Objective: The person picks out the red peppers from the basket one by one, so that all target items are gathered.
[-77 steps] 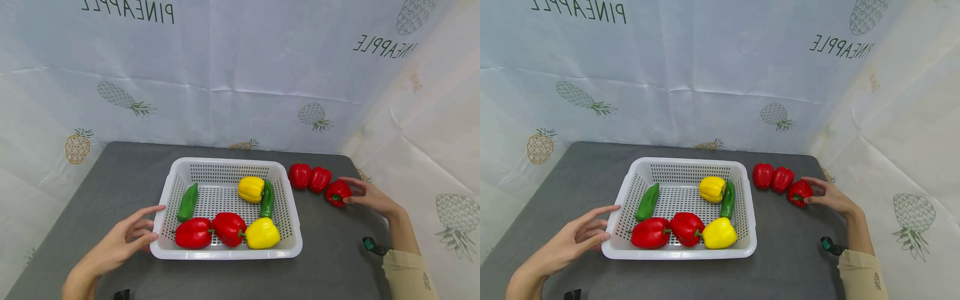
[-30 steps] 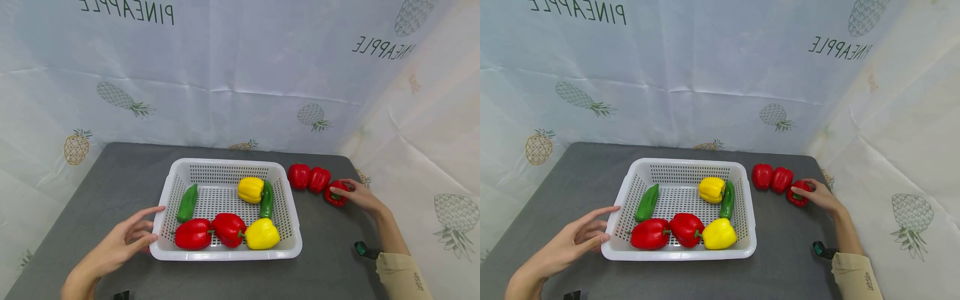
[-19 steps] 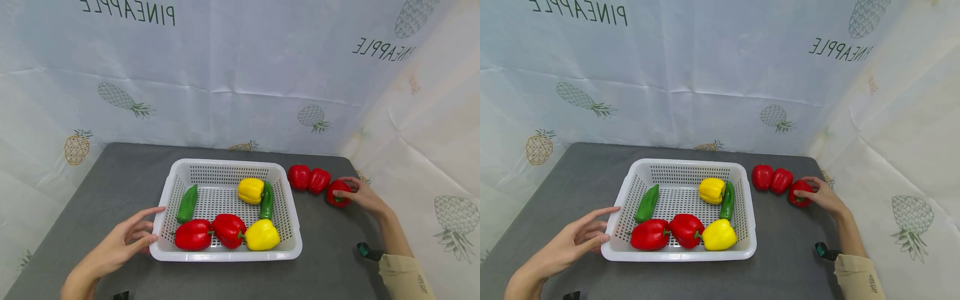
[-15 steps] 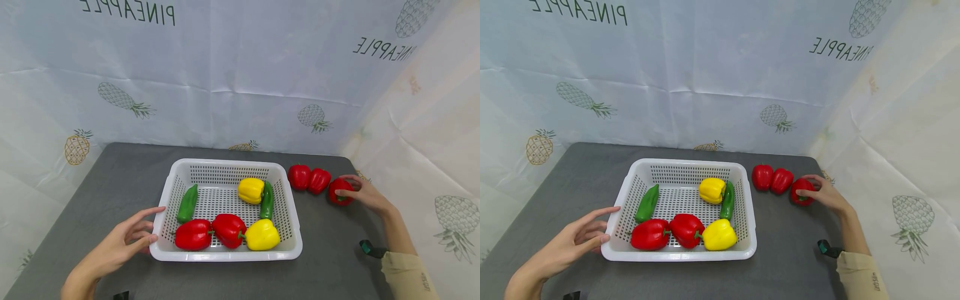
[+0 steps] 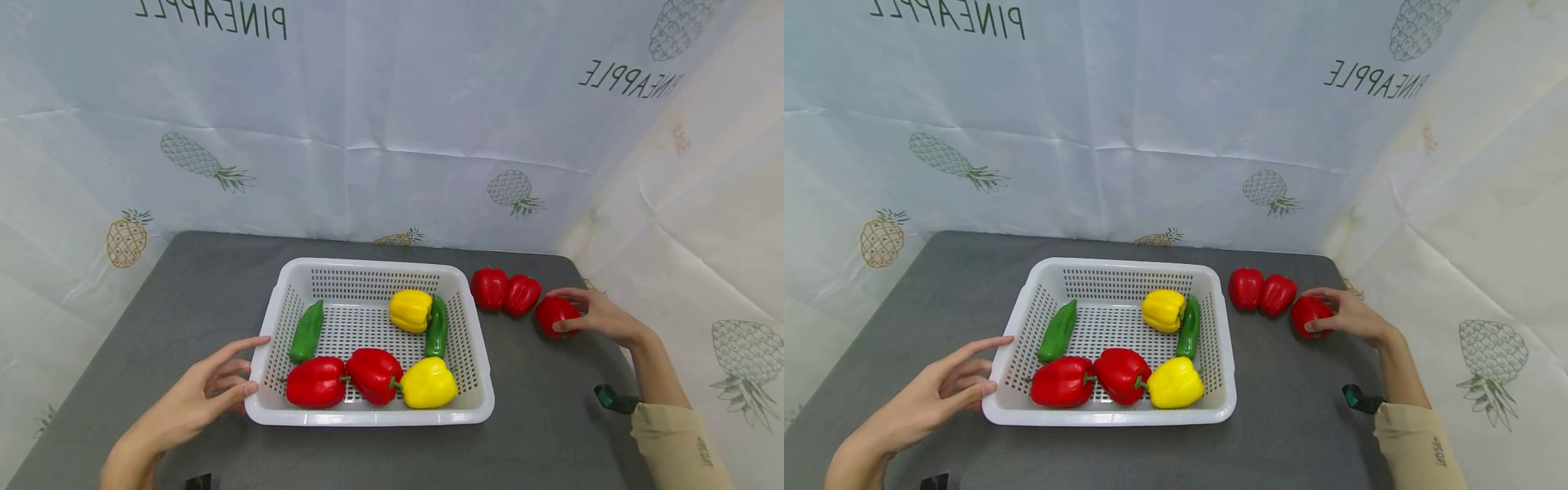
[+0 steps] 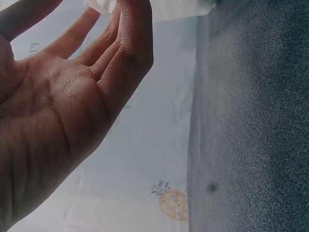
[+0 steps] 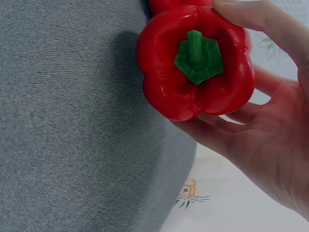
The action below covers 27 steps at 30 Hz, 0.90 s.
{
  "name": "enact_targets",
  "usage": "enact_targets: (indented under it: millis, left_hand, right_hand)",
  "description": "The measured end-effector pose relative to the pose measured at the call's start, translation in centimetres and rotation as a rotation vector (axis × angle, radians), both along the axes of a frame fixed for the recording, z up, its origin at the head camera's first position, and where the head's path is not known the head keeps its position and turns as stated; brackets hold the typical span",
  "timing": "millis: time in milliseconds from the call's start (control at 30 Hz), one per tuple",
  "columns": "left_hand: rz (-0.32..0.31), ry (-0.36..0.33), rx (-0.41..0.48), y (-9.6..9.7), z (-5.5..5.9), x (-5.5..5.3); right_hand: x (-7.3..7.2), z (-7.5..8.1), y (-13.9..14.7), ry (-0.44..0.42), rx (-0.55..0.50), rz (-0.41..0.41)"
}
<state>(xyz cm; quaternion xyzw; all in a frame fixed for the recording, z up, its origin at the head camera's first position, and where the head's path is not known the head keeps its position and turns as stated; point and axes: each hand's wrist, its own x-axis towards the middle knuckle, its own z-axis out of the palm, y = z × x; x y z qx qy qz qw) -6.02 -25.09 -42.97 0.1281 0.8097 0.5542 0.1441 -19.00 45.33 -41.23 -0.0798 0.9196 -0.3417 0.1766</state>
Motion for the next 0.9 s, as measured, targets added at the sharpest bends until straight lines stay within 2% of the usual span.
enact_targets:
  millis: [333, 900]
  left_hand:
    - [0.011, -0.008, -0.014, 0.07, 0.07, -0.05]
    - [0.007, 0.016, -0.002, -0.06, -0.15, 0.07]
  right_hand:
    - [-0.16, -0.74, 0.26, -0.012, -0.024, 0.047]
    - [0.68, -0.65, 0.73, -0.027, -0.037, 0.043]
